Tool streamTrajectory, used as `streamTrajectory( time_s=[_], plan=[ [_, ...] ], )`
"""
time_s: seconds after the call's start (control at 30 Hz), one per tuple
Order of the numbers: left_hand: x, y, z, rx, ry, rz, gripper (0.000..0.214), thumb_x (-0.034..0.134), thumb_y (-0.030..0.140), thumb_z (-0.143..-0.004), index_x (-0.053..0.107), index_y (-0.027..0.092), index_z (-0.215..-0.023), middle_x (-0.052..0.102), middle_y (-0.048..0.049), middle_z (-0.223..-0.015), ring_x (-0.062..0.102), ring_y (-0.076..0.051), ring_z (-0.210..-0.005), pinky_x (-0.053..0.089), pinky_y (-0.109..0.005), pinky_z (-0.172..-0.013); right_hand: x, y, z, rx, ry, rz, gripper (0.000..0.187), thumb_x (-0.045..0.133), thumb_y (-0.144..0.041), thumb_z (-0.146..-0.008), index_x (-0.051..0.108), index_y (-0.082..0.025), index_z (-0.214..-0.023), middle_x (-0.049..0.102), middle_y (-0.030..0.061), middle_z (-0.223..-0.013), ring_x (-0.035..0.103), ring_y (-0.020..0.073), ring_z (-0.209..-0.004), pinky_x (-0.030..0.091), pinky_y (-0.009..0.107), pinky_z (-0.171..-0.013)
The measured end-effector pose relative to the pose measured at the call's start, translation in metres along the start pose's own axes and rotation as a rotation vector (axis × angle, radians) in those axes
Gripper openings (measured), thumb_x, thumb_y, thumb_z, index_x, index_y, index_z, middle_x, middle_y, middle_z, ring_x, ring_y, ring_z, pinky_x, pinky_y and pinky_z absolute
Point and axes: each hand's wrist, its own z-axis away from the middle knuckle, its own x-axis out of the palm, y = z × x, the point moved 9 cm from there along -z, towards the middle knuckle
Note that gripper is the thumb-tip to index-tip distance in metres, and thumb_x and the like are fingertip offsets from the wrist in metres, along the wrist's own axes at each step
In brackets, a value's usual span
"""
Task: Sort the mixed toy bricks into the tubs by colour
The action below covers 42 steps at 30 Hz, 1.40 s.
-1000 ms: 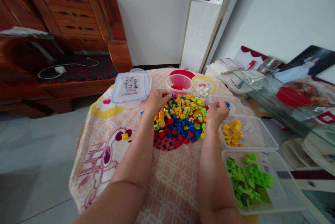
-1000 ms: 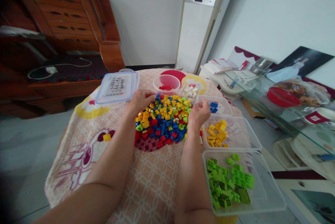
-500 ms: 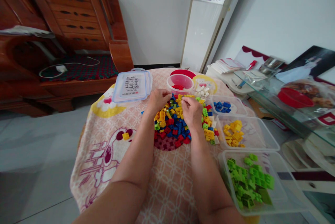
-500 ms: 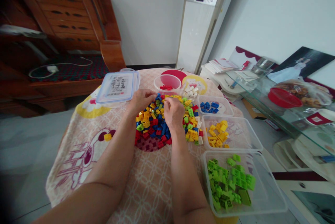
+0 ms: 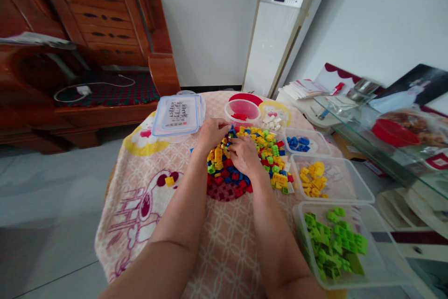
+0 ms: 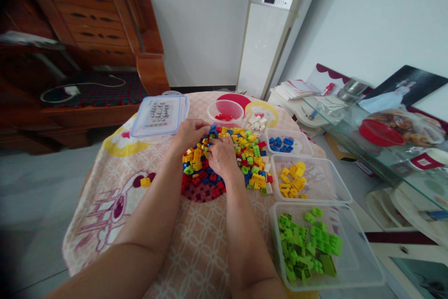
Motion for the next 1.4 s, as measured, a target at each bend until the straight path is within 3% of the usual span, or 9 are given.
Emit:
streamTrajectory(
  time_s=[0.17,0.33,0.5,0.63,0.8,1.03,1.17,1.4],
  plan=[
    [0.001,0.0,0.0,-0.002,-0.007,0.0,0.028,0.059,0.033,-0.084,0.081,0.017,-0.089,0.077,-0.0056,-0.079,0.064,-0.019,-0.074,0.048,-0.028,-0.072,0.001,0.002,0.0,0.043,0.022,-0.012,0.023,0.06,-0.02,-0.095,0.079,-0.022,-0.106,0.074,0.0081,-0.121,0.056,0.026,-0.12,0.032,0.044,-0.115],
    [0.001,0.001,0.0,-0.01,-0.008,0.009,0.028,0.059,0.03,-0.083,0.082,0.016,-0.091,0.078,-0.0062,-0.081,0.065,-0.019,-0.073,0.048,-0.028,-0.074,0.0,0.002,-0.001,0.009,0.019,-0.036,0.023,0.058,-0.019,-0.095,0.081,-0.022,-0.095,0.073,0.0057,-0.125,0.055,0.0265,-0.123,0.032,0.044,-0.115],
    [0.001,0.002,0.001,-0.01,-0.012,0.02,0.028,0.06,0.028,-0.082,0.082,0.015,-0.092,0.078,-0.0065,-0.082,0.065,-0.019,-0.074,0.048,-0.028,-0.073,0.002,0.0,-0.001,0.03,0.019,-0.01,0.022,0.059,-0.018,-0.093,0.081,-0.021,-0.099,0.073,0.0073,-0.128,0.053,0.0286,-0.127,0.028,0.048,-0.118],
    [0.001,0.003,0.001,-0.014,-0.012,0.015,0.028,0.059,0.029,-0.082,0.082,0.016,-0.091,0.077,-0.0053,-0.078,0.064,-0.018,-0.071,0.048,-0.028,-0.072,0.004,-0.001,-0.001,0.038,0.005,0.018,0.023,0.057,-0.018,-0.095,0.08,-0.018,-0.098,0.075,0.0109,-0.116,0.055,0.0267,-0.122,0.027,0.046,-0.118],
    [0.001,0.002,0.0,-0.017,-0.01,0.002,0.029,0.059,0.032,-0.082,0.082,0.015,-0.09,0.076,-0.0057,-0.077,0.063,-0.018,-0.07,0.047,-0.028,-0.071,0.003,0.002,-0.003,0.049,0.008,0.036,0.027,0.053,-0.019,-0.097,0.078,-0.015,-0.088,0.076,0.0127,-0.103,0.058,0.0247,-0.111,0.035,0.04,-0.109],
    [0.004,0.0,0.0,0.006,-0.016,0.02,0.034,0.056,0.036,-0.084,0.081,0.013,-0.091,0.077,-0.0069,-0.079,0.064,-0.018,-0.073,0.045,-0.027,-0.068,-0.017,0.008,-0.002,-0.001,0.169,-0.115,0.023,0.058,-0.017,-0.094,0.08,-0.018,-0.087,0.077,0.0094,-0.107,0.063,0.0237,-0.107,0.041,0.038,-0.106],
    [0.003,0.0,0.001,0.005,-0.02,0.03,0.034,0.056,0.036,-0.084,0.081,0.014,-0.09,0.076,-0.0061,-0.077,0.062,-0.018,-0.07,0.045,-0.027,-0.067,-0.045,0.036,0.008,0.089,0.363,-0.151,0.023,0.057,-0.019,-0.092,0.08,-0.02,-0.091,0.077,0.0096,-0.112,0.065,0.0249,-0.109,0.044,0.039,-0.107],
    [-0.001,0.003,0.003,-0.017,-0.008,0.021,0.031,0.059,0.033,-0.083,0.082,0.014,-0.09,0.076,-0.0058,-0.077,0.062,-0.018,-0.07,0.046,-0.028,-0.07,-0.081,0.126,0.063,0.607,0.667,-0.001,0.032,0.049,-0.019,-0.087,0.079,-0.011,-0.095,0.075,0.02,-0.108,0.066,0.0311,-0.106,0.046,0.045,-0.103]
  ],
)
